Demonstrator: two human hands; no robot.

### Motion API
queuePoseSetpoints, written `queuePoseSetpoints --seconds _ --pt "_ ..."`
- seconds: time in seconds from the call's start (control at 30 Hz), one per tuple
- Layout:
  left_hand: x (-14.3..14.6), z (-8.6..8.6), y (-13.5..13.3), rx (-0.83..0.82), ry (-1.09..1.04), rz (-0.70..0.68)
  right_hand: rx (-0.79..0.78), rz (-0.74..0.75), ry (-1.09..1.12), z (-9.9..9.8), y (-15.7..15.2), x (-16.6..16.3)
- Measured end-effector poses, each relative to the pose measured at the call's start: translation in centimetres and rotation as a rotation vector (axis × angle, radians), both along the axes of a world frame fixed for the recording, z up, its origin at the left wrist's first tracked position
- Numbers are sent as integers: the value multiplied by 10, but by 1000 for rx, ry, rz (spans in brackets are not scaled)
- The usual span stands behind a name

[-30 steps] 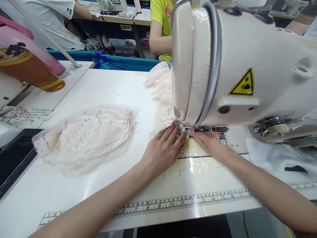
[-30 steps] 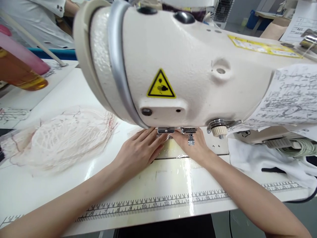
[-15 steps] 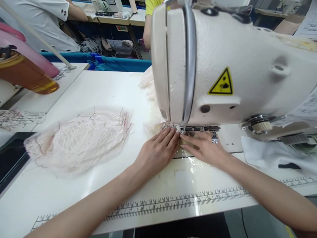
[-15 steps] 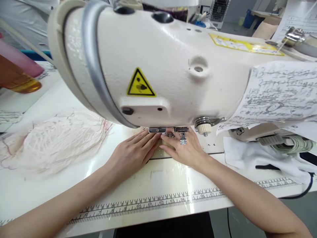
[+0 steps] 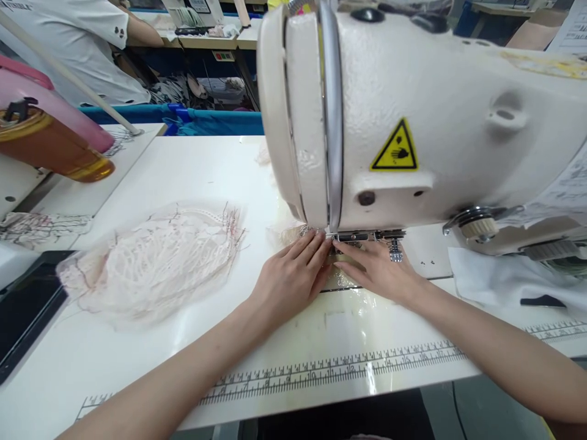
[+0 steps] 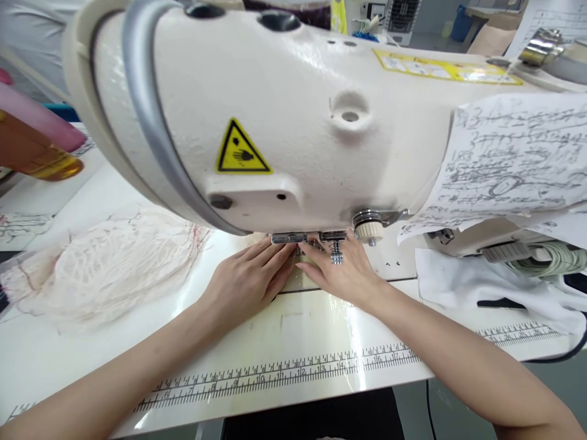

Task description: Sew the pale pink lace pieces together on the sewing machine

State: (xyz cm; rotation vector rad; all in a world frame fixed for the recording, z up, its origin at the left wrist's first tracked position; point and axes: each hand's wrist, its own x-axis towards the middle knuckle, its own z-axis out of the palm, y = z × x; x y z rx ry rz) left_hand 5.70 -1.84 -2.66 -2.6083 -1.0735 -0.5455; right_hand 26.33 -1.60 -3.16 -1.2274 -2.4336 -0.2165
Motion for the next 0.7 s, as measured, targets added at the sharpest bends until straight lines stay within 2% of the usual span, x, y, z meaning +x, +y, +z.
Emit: queuePoseSetpoints --seconds 0.1,0.23,0.3,0.57,0.7 --pt "0 -1 0 -7 -5 15 0 -29 52 -3 2 1" --pt "0 -2 1 -34 -1 34 -181 -86 203 -3 7 4" --pt "1 -2 0 -56 6 49 -225 -105 244 -1 8 6" --pt "3 10 -7 -271 43 201 -75 -93 279 -9 11 9" --pt "2 15 16 -327 -30 282 -34 -101 283 -15 11 12"
